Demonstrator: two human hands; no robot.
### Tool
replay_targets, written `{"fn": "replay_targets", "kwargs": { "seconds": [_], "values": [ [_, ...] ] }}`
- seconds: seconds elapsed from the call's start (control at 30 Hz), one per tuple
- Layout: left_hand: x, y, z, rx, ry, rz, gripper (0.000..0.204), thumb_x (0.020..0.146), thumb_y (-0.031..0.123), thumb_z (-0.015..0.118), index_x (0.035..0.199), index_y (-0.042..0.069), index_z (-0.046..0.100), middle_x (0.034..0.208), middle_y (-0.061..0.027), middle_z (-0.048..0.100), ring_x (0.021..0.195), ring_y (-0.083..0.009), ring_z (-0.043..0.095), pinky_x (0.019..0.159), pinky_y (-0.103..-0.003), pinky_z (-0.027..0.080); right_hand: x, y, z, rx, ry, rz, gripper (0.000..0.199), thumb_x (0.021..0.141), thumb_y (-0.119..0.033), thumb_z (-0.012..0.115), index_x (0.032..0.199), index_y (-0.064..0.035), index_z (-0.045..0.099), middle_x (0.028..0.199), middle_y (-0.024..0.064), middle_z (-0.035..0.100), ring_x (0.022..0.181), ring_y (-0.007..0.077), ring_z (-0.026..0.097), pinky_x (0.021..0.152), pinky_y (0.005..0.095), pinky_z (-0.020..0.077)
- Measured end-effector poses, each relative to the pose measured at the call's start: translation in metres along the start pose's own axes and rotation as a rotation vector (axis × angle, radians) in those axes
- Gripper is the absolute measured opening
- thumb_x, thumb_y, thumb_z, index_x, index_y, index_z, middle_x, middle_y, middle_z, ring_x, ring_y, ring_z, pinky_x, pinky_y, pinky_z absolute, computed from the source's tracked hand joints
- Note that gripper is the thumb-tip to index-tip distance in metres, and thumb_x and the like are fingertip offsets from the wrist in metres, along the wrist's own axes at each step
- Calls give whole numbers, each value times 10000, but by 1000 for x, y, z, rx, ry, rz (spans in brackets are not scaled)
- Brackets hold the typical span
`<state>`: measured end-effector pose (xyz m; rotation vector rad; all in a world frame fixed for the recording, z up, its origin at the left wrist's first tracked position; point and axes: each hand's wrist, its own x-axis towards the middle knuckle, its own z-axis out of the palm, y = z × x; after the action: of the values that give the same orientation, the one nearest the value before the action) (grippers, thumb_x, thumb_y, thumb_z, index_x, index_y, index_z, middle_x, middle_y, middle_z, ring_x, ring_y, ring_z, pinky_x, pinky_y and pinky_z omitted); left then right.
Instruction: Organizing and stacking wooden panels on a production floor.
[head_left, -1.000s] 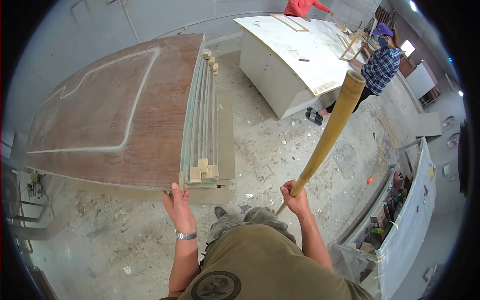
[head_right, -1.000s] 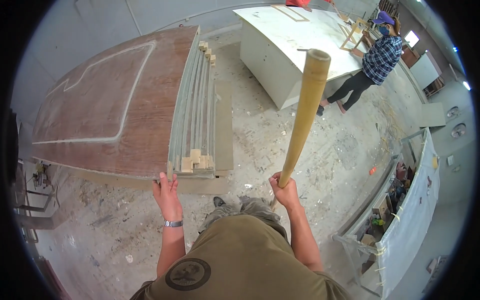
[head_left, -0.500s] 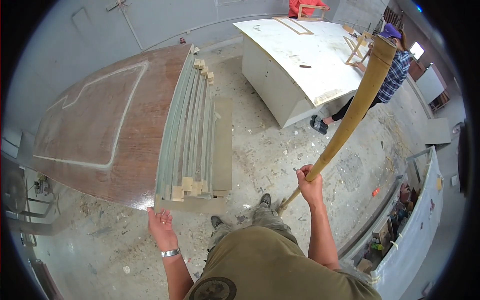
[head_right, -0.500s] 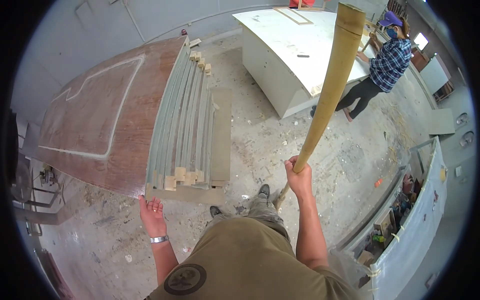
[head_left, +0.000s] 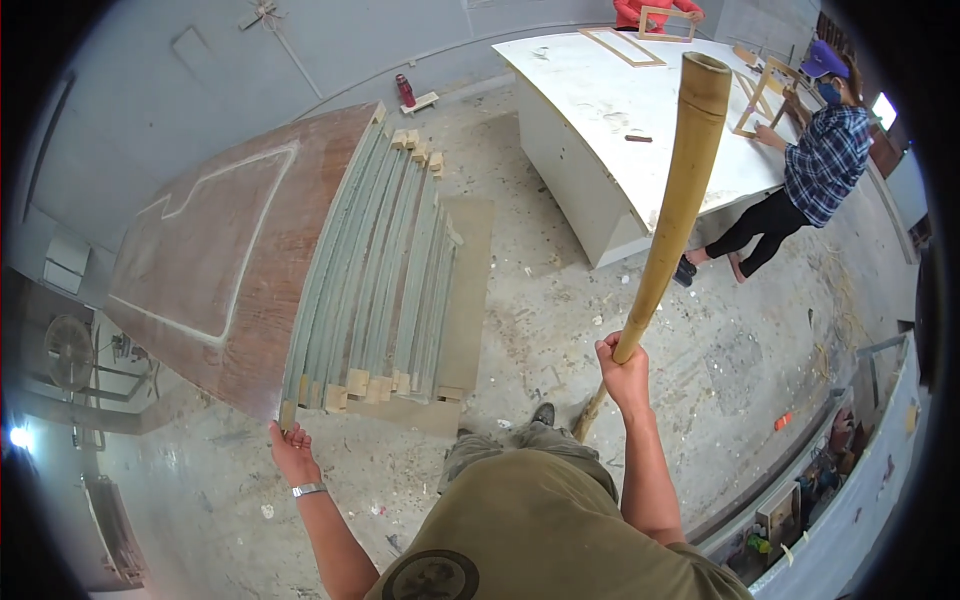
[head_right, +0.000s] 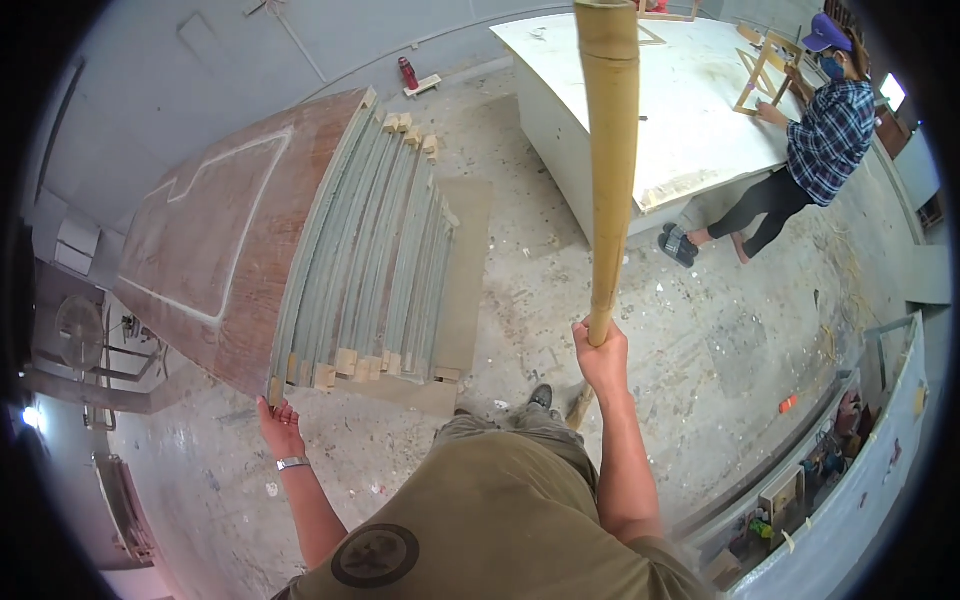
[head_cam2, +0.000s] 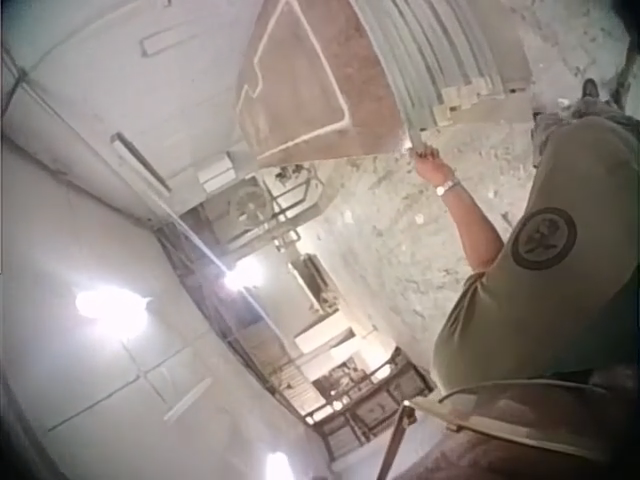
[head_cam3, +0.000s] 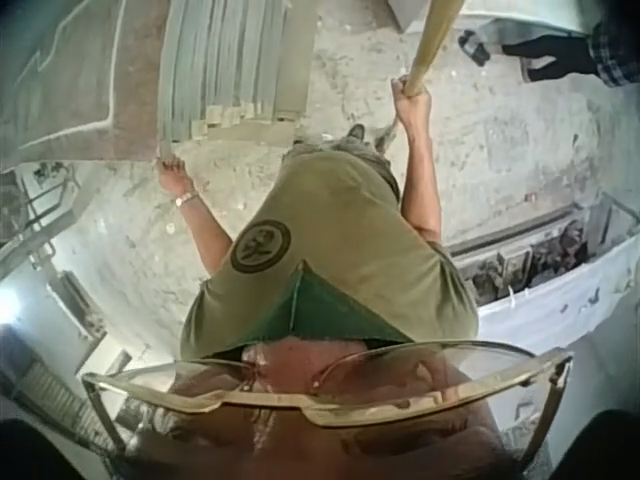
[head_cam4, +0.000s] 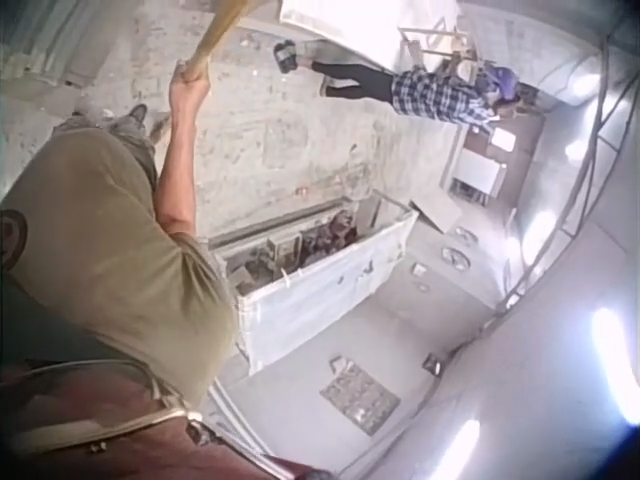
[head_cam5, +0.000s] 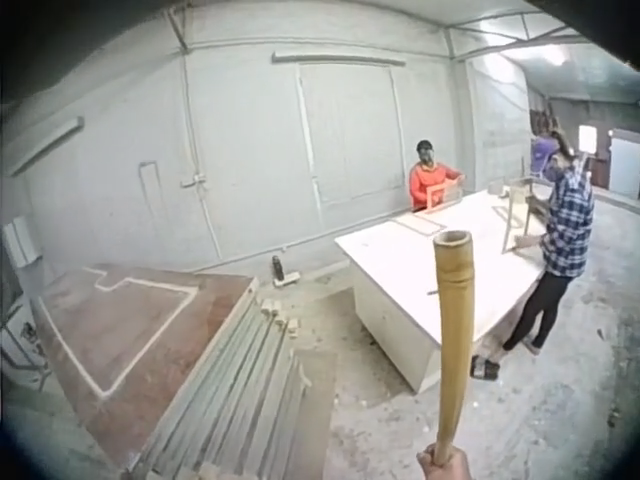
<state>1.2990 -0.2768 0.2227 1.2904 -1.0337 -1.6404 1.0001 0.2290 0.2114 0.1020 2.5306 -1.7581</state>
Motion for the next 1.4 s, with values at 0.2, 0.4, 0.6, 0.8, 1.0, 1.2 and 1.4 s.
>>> {"fn": "replay_targets", "kwargs": {
  "seconds": [0.2, 0.4, 0.6, 0.8, 1.0, 1.2, 1.4],
  "values": [
    [-13, -9, 8, 264, 165, 107, 640, 957, 642, 582, 1116, 22, 602, 906, -80, 638, 699, -150, 593, 608, -301, 494, 20, 21, -5, 21, 72, -55, 163, 898, -151, 751, 890, -18, 657, 725, 10, 589, 687, 101, 536, 624, 290, 454],
    [9, -18, -8, 529, 260, 427, 620, 963, 564, 629, 1087, -43, 663, 896, -114, 631, 683, -190, 600, 630, -335, 502, 22, 49, -18, 73, -41, -103, 134, 927, -121, 743, 921, -35, 641, 759, -1, 598, 689, 94, 551, 631, 266, 468],
    [-24, -3, 23, 915, 369, 798, 531, 914, 445, 737, 1094, -53, 698, 873, -150, 655, 728, -273, 631, 675, -398, 499, 27, 69, -29, 106, -40, -54, 136, 931, -117, 726, 889, -23, 636, 768, 13, 600, 717, 104, 538, 660, 279, 463],
    [-21, -1, 19, 990, 415, 710, 463, 858, 384, 796, 1088, -9, 712, 893, -163, 670, 773, -307, 659, 699, -429, 509, 43, 73, -17, 84, -117, -88, 150, 952, -144, 718, 928, -30, 624, 775, 13, 608, 689, 96, 563, 636, 256, 463],
    [-23, 1, 21, 1047, 429, 682, 420, 794, 309, 838, 1109, 50, 735, 871, -162, 687, 781, -332, 674, 719, -454, 524, 47, 65, 7, 111, -199, -85, 140, 947, -131, 720, 923, -24, 633, 780, 8, 607, 711, 88, 548, 645, 252, 454],
    [-23, 2, 24, 1053, 419, 659, 448, 809, 319, 828, 1151, 42, 748, 865, -154, 717, 758, -264, 680, 709, -403, 519, 49, 63, 24, 88, -267, -104, 127, 940, -118, 722, 950, -17, 646, 791, 19, 628, 729, 94, 574, 661, 258, 468],
    [-17, -15, 36, 1012, 420, 589, 637, 779, 363, 847, 1307, 56, 667, 1116, -210, 672, 992, -308, 663, 839, -420, 517, 44, 57, 27, 83, -248, -71, 114, 924, -97, 725, 893, -19, 648, 771, -11, 582, 715, 80, 509, 654, 258, 442]
  ]
}}
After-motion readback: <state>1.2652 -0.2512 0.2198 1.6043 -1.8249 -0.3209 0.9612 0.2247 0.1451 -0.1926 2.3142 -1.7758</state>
